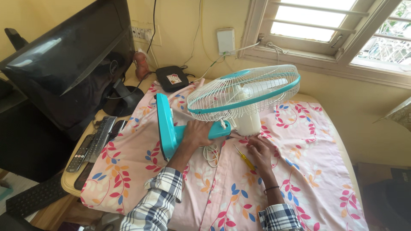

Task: The person uses a screwdriver to loosen screws on the front grill of a teal LG table fan, then removes the grill and sets it aside. The fan remains on a floral-patterned cloth on a desk.

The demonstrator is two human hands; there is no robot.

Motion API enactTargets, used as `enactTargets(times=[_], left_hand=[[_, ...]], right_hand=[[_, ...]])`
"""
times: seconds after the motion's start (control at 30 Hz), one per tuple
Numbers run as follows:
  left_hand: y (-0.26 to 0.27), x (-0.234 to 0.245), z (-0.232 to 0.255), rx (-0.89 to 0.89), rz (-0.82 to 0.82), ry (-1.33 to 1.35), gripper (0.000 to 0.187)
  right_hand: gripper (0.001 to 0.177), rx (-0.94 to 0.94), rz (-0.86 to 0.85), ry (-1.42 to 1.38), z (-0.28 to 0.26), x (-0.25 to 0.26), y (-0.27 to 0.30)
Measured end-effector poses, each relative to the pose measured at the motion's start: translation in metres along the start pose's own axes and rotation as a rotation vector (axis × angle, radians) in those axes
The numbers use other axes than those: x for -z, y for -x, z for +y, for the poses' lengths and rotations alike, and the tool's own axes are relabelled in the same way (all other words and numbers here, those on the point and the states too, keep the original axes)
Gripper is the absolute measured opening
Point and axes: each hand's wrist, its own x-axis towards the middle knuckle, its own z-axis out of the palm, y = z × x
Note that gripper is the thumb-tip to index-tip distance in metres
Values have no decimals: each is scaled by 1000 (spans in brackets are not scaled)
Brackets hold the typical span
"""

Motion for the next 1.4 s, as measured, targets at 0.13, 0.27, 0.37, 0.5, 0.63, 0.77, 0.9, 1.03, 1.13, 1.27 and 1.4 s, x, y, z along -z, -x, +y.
enactTargets(times=[0.13, 0.27, 0.37, 0.5, 0.63, 0.77, 0.9, 1.03, 1.13, 1.27, 1.4], left_hand=[[-2, 8, 0, -18, 85, 92, 81], [-6, 19, 6, -42, 159, 151, 86], [-2, 23, 13, 1, 83, 176, 86], [2, 30, 16, 4, 74, 251, 75], [1, 35, 18, 106, -34, 207, 61], [3, 33, 18, 48, 83, 241, 66], [5, 32, 16, 39, 176, 267, 78], [7, 30, 17, 44, 141, 278, 81], [6, 33, 15, 60, 100, 293, 77], [8, 33, 18, 36, 99, 295, 73], [7, 32, 18, 51, 90, 300, 66]], right_hand=[[30, 9, -5, 26, 2, 0, 2], [40, 20, 83, -103, -12, -3, 2], [35, 104, 241, 98, -25, -7, 7], [29, 346, 262, 341, -54, -14, 17], [50, 721, 44, 586, -101, -24, 20], [85, 796, -258, 913, -147, -34, 2], [76, 886, -456, 1091, -168, -45, -23], [63, 925, -490, 1133, -167, -42, -45], [59, 1013, -477, 1103, -164, -40, -55], [54, 974, -497, 1120, -160, -39, -61], [51, 1042, -501, 1107, -163, -39, -65]])
